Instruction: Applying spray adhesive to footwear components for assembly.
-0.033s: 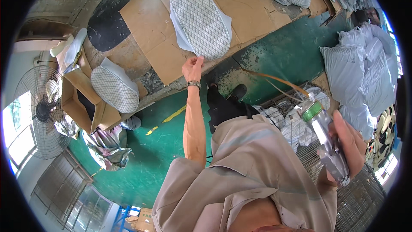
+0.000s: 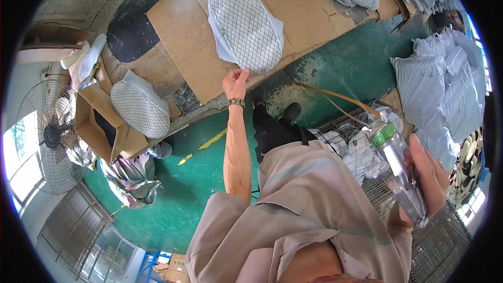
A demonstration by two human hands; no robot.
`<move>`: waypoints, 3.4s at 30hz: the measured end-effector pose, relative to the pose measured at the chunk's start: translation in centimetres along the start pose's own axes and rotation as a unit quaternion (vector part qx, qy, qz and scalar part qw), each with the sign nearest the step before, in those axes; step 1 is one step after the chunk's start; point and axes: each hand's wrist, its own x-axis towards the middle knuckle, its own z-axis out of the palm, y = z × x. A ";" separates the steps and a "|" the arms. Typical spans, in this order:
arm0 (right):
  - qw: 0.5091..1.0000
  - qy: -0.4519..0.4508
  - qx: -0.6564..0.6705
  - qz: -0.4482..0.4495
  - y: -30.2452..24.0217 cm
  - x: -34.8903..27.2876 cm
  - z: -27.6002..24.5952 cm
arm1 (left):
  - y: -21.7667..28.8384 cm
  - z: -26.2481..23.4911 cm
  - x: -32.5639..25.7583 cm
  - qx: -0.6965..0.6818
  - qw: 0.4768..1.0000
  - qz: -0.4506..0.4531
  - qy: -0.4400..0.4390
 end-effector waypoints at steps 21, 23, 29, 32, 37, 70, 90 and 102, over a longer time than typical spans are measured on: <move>0.978 0.182 0.071 0.072 1.4 -3.9 3.3 | -1.5 -1.1 0.3 -0.248 0.959 -0.053 -0.128; 0.982 0.157 0.087 0.054 2.3 -4.1 3.0 | -1.4 -1.4 0.5 -0.227 0.967 -0.063 -0.097; 0.988 0.117 0.095 0.020 2.9 -4.5 2.2 | -1.3 -1.8 1.1 -0.133 0.987 0.001 -0.088; 0.984 0.122 0.129 0.032 3.1 -3.9 2.8 | -0.3 -2.2 0.5 -0.098 0.989 0.039 -0.099; 0.978 0.126 0.152 0.075 3.3 -1.5 4.3 | 7.2 -2.0 -3.8 -0.140 0.985 0.087 -0.041; 0.973 0.093 0.212 -0.014 19.2 14.5 1.8 | 34.4 6.4 -0.4 0.011 0.998 0.057 -0.017; 0.999 0.014 -0.017 0.024 27.7 32.2 20.2 | 51.9 13.0 6.9 -0.250 0.930 0.207 -0.175; 0.982 0.090 0.095 0.137 32.1 21.4 16.7 | 63.5 30.8 14.2 -0.294 0.788 0.346 -0.416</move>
